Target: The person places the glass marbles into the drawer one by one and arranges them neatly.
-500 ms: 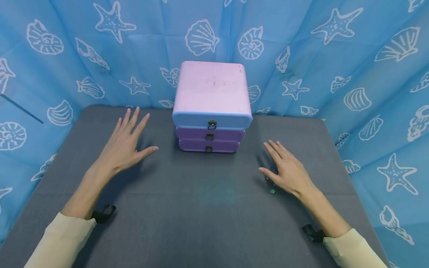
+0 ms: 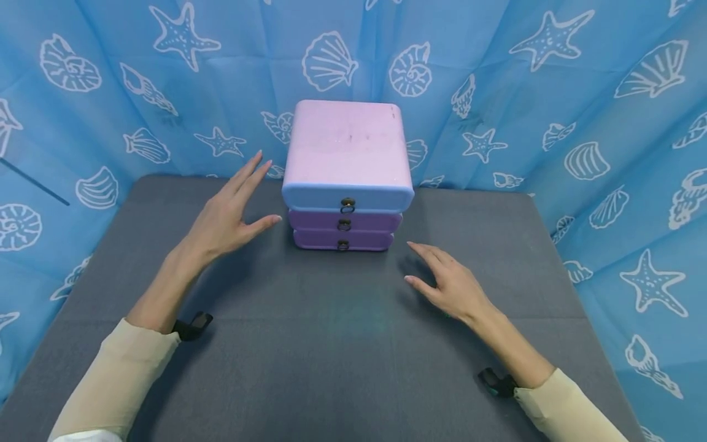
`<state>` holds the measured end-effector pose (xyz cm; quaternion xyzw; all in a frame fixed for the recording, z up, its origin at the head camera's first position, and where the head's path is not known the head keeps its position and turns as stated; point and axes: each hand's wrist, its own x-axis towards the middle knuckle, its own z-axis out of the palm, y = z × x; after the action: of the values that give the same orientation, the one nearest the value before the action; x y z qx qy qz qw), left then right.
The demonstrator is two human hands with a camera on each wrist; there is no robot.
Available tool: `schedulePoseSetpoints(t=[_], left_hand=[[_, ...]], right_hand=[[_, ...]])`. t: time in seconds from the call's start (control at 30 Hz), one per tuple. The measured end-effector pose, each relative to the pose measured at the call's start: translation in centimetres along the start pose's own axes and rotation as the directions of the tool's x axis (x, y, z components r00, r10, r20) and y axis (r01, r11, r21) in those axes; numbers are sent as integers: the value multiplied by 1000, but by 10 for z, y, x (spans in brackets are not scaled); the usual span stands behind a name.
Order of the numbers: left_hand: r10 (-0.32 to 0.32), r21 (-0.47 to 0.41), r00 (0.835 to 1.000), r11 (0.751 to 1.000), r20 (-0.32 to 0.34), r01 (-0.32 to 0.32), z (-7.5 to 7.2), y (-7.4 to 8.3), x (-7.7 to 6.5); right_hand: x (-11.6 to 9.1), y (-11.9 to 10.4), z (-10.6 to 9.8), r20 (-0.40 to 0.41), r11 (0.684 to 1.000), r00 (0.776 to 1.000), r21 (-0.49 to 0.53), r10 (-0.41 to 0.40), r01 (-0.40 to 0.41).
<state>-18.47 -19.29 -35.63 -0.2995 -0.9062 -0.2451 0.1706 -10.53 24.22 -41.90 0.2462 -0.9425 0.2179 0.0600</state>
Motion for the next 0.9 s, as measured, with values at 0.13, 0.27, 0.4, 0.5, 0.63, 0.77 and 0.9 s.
schedulePoseSetpoints(t=[0.13,0.27,0.4,0.5,0.63,0.77,0.9], left_hand=[[14,-113,999,993,-37,-19,2,4,8],[40,-207,996,977,-79,-55,4,6,15],[81,-264,991,959,-107,-107,5,9,22],[105,-305,987,942,-125,-138,7,11,30],[113,-357,984,921,-136,-155,9,16,39],[90,-414,988,900,-127,-135,9,23,43],[53,-476,989,872,-135,-112,1,35,43]], right_hand=[[7,-6,7,-31,995,999,96,-11,14],[17,-11,14,-44,972,999,232,-31,41],[24,-14,22,-13,925,1000,378,-14,18],[29,-17,26,32,893,999,447,39,-49],[38,-19,32,78,850,991,509,108,-133],[45,-24,39,96,803,985,571,146,-174],[54,-28,47,146,702,978,680,152,-211]])
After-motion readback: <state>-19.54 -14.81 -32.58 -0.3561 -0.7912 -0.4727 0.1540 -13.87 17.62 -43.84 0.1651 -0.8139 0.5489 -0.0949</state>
